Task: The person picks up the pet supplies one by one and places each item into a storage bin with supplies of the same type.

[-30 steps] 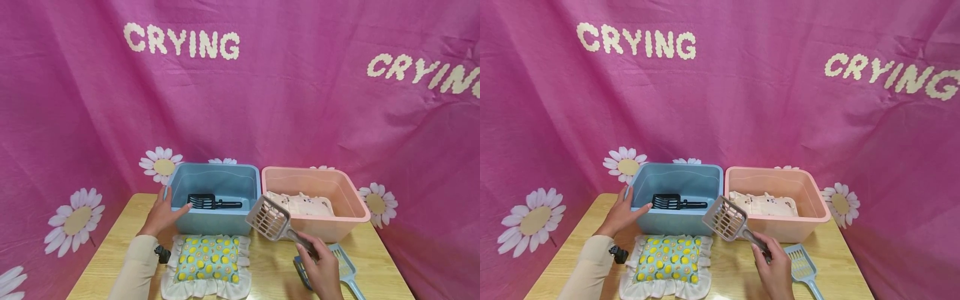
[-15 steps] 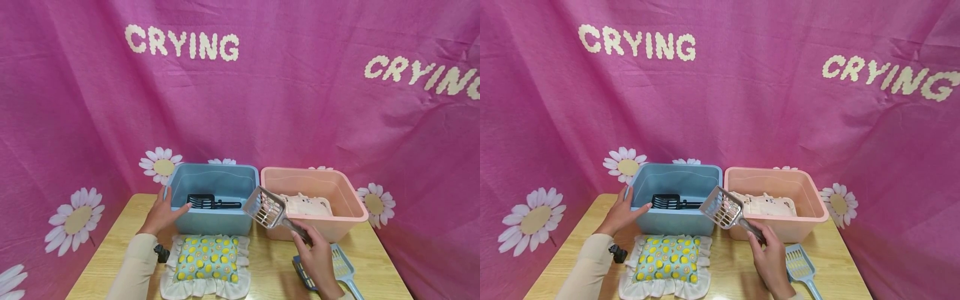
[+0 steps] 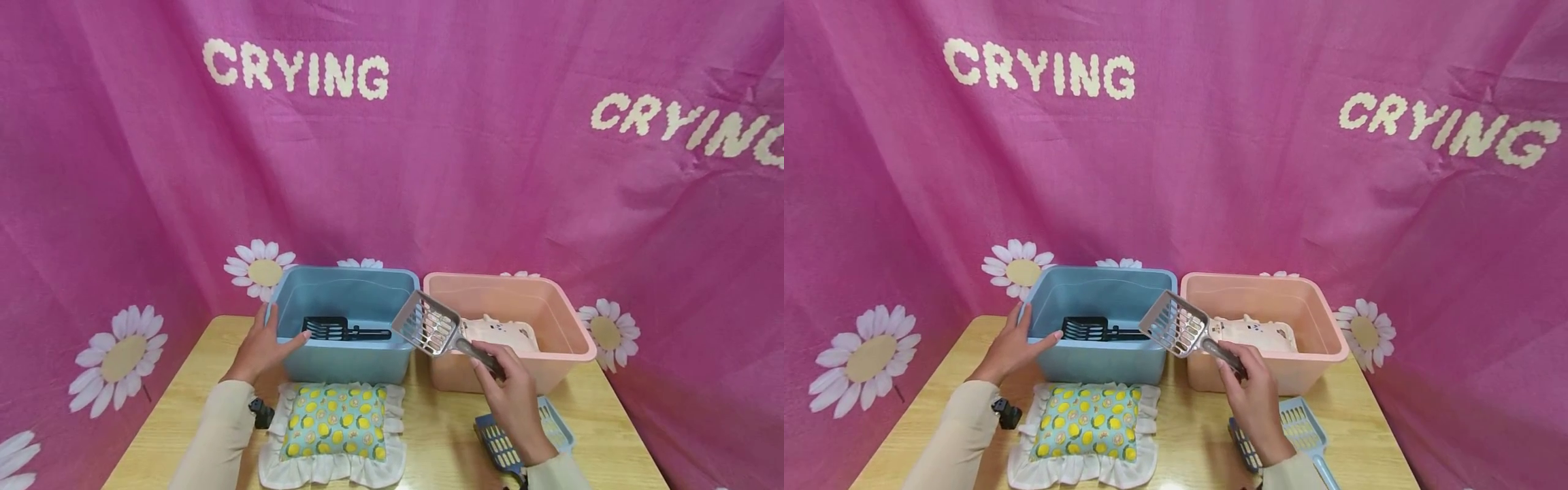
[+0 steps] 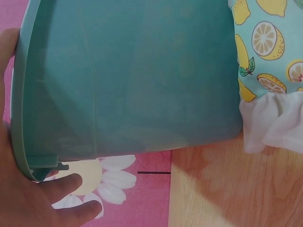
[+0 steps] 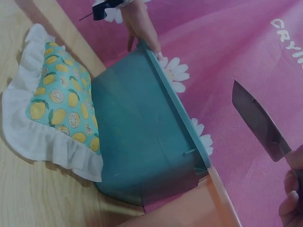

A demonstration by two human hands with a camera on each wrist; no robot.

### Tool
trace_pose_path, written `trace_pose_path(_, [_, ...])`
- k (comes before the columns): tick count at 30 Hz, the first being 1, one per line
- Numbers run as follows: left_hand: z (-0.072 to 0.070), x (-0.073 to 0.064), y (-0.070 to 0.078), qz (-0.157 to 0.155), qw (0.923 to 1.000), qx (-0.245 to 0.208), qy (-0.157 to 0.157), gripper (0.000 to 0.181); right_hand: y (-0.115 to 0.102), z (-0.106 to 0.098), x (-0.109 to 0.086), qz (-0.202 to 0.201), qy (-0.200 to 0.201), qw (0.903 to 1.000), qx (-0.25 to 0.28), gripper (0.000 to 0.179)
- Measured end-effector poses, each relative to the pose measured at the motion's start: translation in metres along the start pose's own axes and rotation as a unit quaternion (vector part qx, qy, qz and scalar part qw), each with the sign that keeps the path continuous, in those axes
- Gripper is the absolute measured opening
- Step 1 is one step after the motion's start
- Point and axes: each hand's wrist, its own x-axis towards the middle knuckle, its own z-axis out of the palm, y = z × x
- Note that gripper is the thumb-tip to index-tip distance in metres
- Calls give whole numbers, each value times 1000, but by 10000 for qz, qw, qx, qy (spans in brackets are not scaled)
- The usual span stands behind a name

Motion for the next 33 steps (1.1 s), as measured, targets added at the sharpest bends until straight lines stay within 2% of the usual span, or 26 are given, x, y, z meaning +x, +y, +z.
trace_pose_path(3, [1,0,-2,15,10000,20,-5,113,2,3,4,-2,-20,10000,27,27])
trace_pose_path(7, [5,-3,-3,35,10000,16,16,114,20,12,5,12,-141,9999,29,27])
trace_pose_path(9, [6,-4,-4,56,10000,35,40,114,21,15,6,31,-196,9998,9,27])
trace_pose_path(22, [3,1,-3,65,9999,61,111,115,13,36,33,-323,-373,9987,130,27])
trace_pose_path(33, [3,1,-3,83,9997,99,196,114,8,60,45,-267,-421,9985,220,25])
